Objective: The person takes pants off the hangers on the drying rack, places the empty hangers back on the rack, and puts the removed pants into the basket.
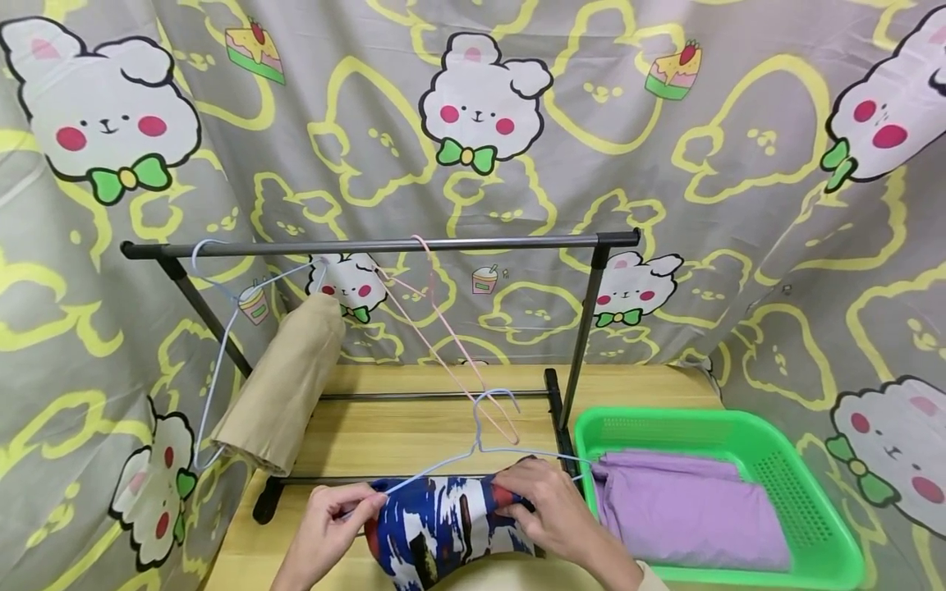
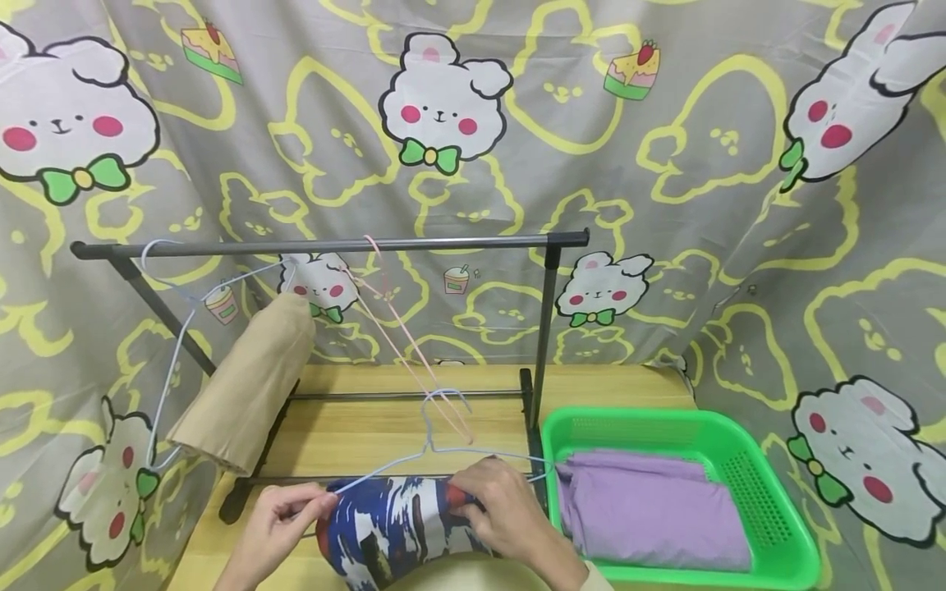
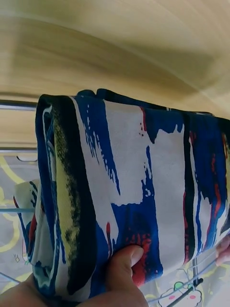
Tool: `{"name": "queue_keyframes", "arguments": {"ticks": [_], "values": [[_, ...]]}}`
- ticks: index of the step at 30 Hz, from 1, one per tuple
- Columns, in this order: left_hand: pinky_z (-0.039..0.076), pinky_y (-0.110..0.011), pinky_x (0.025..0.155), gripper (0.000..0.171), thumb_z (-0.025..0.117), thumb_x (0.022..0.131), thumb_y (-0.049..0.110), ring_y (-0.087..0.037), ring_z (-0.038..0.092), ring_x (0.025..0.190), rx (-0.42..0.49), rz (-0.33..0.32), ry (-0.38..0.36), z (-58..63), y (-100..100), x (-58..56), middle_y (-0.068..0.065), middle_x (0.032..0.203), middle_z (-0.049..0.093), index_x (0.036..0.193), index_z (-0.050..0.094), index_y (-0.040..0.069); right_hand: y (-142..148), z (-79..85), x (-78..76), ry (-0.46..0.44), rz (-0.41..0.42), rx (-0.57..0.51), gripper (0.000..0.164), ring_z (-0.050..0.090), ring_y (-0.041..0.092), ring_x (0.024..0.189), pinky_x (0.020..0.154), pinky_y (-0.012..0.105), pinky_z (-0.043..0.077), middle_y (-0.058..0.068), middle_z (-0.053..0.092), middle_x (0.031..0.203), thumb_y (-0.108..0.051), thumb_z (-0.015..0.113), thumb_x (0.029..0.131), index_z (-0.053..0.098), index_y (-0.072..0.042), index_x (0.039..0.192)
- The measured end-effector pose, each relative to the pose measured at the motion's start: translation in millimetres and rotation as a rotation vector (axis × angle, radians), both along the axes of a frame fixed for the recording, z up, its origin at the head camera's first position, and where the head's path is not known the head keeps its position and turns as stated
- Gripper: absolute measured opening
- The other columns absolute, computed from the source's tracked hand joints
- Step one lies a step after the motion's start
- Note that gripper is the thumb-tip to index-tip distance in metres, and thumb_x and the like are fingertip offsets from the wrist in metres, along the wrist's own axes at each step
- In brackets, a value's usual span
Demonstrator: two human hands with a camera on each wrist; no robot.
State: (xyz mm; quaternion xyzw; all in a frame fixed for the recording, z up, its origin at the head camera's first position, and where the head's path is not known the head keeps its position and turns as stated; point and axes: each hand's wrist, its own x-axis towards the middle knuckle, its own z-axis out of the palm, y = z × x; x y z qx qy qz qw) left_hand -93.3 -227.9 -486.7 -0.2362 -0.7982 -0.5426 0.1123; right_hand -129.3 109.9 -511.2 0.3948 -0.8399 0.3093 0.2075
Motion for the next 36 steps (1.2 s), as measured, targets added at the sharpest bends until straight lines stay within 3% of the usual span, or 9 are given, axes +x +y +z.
{"name": "queue_keyframes", "arguments": {"ticks": [5,10,15,19,23,27,30,36], "values": [[0.033,-0.02,0.043,0.034,0.068,0.094,-0.006,0.004,0.04,0.054,0.001,0.026,0.014,-2.1,-4,1.5,0.005,0.06,0.052,0.074,0.064,0.021,-1,6.6,6.6,0.003,-0.019,-0.025,0.045,0.068,0.013,0.095,0.081,0.039,0.058,-0.004,0.075,0.105,0.002,0.078,0.067,0.079,-0.013,0.11],[0.028,-0.018,0.039,0.033,0.068,0.089,-0.015,0.008,0.034,0.052,0.045,0.067,0.061,-7.0,-11,4.1,0.003,0.054,0.049,0.078,0.069,0.016,1,15.4,12.8,0.019,-0.022,-0.064,0.045,0.068,0.01,0.099,0.085,0.037,0.057,-0.007,0.075,0.106,0.002,0.077,0.068,0.079,-0.014,0.11],[0.023,-0.016,0.037,0.034,0.068,0.087,-0.018,0.01,0.027,0.05,0.049,0.155,0.063,-12.4,-25,6.9,0.002,0.05,0.043,0.079,0.071,0.014,11,24.6,19.2,0.027,-0.035,-0.108,0.043,0.067,0.011,0.102,0.091,0.033,0.053,-0.007,0.075,0.109,-0.001,0.08,0.071,0.079,-0.015,0.112],[0.02,-0.016,0.036,0.037,0.067,0.086,-0.02,0.004,0.022,0.045,0.054,0.226,0.06,-12.6,-38,10.4,0.003,0.048,0.035,0.076,0.069,0.016,20,29.0,21.6,0.036,-0.043,-0.131,0.043,0.068,0.015,0.103,0.097,0.026,0.048,-0.004,0.075,0.111,-0.002,0.081,0.072,0.078,-0.014,0.114],[0.02,-0.015,0.036,0.04,0.066,0.085,-0.022,-0.003,0.02,0.041,0.046,0.257,0.076,-10.1,-47,14.8,0.002,0.047,0.033,0.076,0.068,0.017,26,29.8,23.2,0.045,-0.056,-0.136,0.042,0.068,0.016,0.102,0.1,0.019,0.045,-0.003,0.075,0.111,-0.003,0.081,0.073,0.078,-0.013,0.114],[0.019,-0.015,0.035,0.04,0.064,0.084,-0.025,-0.009,0.019,0.039,0.062,0.278,0.095,-8.2,-55,19.0,0.005,0.048,0.04,0.077,0.07,0.014,31,28.8,24.5,0.044,-0.061,-0.138,0.042,0.068,0.016,0.102,0.1,0.016,0.044,-0.003,0.075,0.111,-0.003,0.081,0.073,0.078,-0.013,0.114],[0.02,-0.015,0.034,0.041,0.062,0.082,-0.029,-0.012,0.019,0.039,0.071,0.303,0.12,-7.3,-60,21.5,0.007,0.055,0.053,0.077,0.071,0.011,34,27.9,25.3,0.041,-0.064,-0.136,0.044,0.067,0.017,0.103,0.1,0.016,0.043,-0.003,0.074,0.112,-0.001,0.08,0.072,0.078,-0.012,0.115],[0.023,-0.014,0.036,0.042,0.064,0.08,-0.029,-0.011,0.022,0.038,0.074,0.428,0.133,-1.7,-68,26.5,0.008,0.058,0.061,0.076,0.072,0.012,37,26.6,27.8,0.035,-0.086,-0.124,0.046,0.068,0.015,0.102,0.096,0.02,0.049,-0.004,0.074,0.111,0.001,0.08,0.071,0.078,-0.013,0.114]]}}
